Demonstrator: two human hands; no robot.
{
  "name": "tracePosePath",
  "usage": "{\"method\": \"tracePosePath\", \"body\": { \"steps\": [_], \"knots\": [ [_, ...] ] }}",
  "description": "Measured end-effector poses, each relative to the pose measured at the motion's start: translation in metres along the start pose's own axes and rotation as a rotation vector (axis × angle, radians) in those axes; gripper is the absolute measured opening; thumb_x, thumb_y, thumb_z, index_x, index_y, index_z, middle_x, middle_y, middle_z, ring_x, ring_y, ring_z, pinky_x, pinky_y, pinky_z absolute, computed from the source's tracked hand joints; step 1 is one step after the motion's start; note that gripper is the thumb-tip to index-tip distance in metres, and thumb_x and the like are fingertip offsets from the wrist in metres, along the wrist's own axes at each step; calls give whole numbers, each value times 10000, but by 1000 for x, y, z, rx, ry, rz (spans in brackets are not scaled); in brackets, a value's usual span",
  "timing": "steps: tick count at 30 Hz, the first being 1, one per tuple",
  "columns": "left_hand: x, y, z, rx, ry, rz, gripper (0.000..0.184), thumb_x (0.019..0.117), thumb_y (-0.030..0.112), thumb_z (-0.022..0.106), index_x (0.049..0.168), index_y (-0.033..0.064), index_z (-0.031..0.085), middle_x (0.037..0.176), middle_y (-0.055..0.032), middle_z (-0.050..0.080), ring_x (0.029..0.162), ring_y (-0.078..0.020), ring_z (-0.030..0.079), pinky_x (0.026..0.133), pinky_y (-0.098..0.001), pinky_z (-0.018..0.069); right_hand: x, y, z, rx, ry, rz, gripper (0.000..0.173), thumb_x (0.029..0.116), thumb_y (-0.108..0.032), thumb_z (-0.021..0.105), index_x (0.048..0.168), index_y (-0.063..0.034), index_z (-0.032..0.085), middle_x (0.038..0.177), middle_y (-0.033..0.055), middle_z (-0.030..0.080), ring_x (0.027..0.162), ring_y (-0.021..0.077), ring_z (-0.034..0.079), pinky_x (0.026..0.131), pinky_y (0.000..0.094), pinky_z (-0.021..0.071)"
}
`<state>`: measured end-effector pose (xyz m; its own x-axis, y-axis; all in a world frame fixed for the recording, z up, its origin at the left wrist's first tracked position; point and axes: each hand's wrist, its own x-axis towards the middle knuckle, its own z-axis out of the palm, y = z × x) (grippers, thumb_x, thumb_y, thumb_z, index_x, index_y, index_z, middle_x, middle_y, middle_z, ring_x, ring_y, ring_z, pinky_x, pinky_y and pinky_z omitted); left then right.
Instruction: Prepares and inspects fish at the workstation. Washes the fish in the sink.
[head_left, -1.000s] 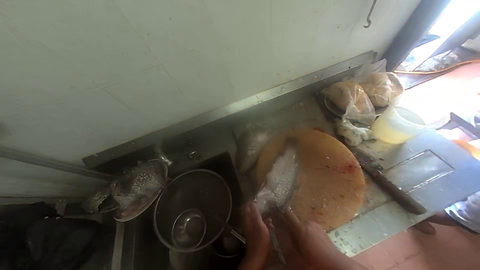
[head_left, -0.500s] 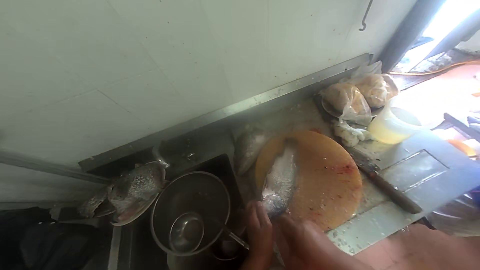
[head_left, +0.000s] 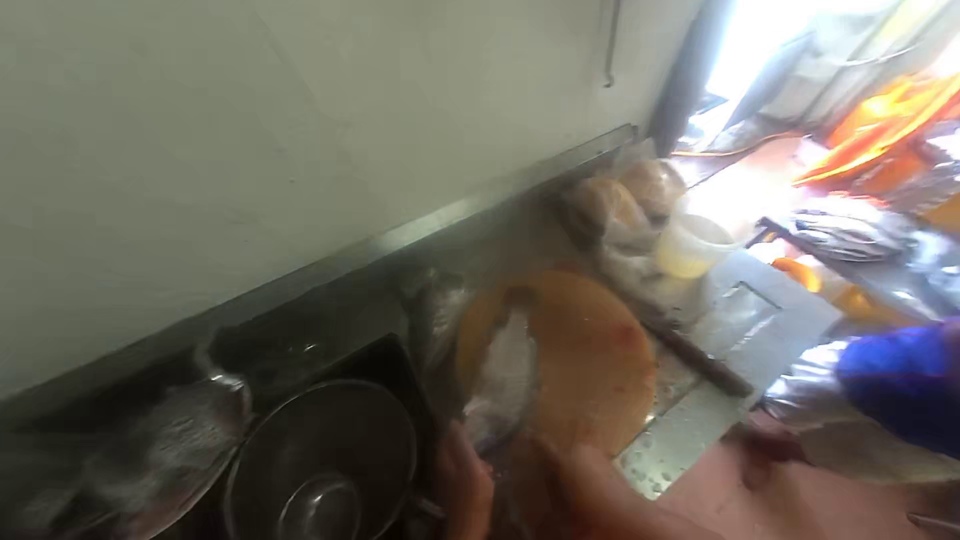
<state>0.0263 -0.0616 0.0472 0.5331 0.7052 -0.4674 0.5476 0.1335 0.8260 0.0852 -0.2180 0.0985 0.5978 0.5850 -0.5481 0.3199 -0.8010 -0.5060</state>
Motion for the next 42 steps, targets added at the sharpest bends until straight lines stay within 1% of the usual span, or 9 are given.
{"method": "tracePosePath", "body": {
  "steps": [5, 8, 10, 14, 18, 22, 26, 35, 42],
  "knots": [
    [3, -2, -5, 74, -74, -1, 523, 1112, 452, 326, 1365, 41, 529, 1006, -158, 657, 657, -237, 669, 572, -431, 603, 4, -1, 14, -1, -13, -65, 373, 1038, -202, 498, 1379, -67, 567, 1068, 212, 705, 951, 408, 718, 807, 597, 582],
    [24, -8, -25, 435, -122, 201, 600, 1060, 480, 444, 1446, 24, 504, 1328, -197, 605, 1197, -292, 625, 1024, -489, 527, 16, 27, -12, -33, 99, -39, 367, 1045, -261, 504, 1390, -188, 609, 980, 180, 736, 903, 406, 727, 778, 630, 576],
    [32, 4, -23, 658, -163, 337, 642, 1004, 557, 513, 1400, 58, 589, 1360, -203, 586, 1267, -346, 573, 1074, -534, 478, 35, 39, -46, -117, 179, 47, 343, 1054, -245, 507, 1371, -213, 636, 1033, 184, 737, 962, 416, 717, 811, 648, 563],
    [33, 47, 1, 907, -276, 298, 614, 935, 549, 649, 1310, 64, 641, 1312, -175, 605, 1205, -310, 616, 1042, -484, 512, 85, 39, -67, -264, 212, 191, 253, 1033, -259, 542, 1229, -158, 666, 1125, 135, 714, 1034, 363, 705, 830, 597, 570],
    [32, 60, 2, 856, -359, 167, 578, 920, 492, 694, 1287, 50, 626, 1277, -157, 616, 1164, -290, 629, 1013, -468, 523, 90, 19, -63, -261, 9, -216, 279, 1067, -301, 494, 1125, -111, 690, 1033, 139, 720, 994, 354, 711, 838, 600, 565],
    [27, 39, -1, 714, -288, 181, 475, 905, 497, 700, 1130, 78, 698, 1127, -91, 672, 1027, -220, 667, 926, -439, 556, 107, 41, -75, -248, 106, -104, 242, 1027, -358, 573, 1074, -178, 727, 949, 109, 735, 926, 337, 719, 789, 598, 569],
    [29, 28, -5, 579, -275, 243, 449, 909, 446, 728, 1189, 96, 715, 1153, -59, 691, 1054, -165, 671, 969, -384, 555, 100, 51, -62, -145, -18, -437, 442, 1088, -428, 419, 937, -92, 662, 805, 104, 653, 780, 283, 680, 707, 527, 561],
    [41, -1, -31, 301, -455, 228, 506, 875, 303, 782, 1299, 64, 642, 1236, -58, 671, 1112, -117, 669, 972, -313, 582, 97, 64, -37, -137, 185, -588, 465, 1074, -462, 432, 845, -122, 651, 702, 60, 634, 663, 239, 671, 588, 487, 555],
    [36, 0, -23, 402, -353, 252, 289, 939, 383, 696, 1069, 127, 732, 971, 17, 727, 869, -70, 699, 809, -301, 606, 84, 74, -15, -188, 392, -739, 408, 1068, -434, 483, 837, -143, 651, 670, 23, 612, 572, 191, 640, 468, 410, 518]
  ]
}}
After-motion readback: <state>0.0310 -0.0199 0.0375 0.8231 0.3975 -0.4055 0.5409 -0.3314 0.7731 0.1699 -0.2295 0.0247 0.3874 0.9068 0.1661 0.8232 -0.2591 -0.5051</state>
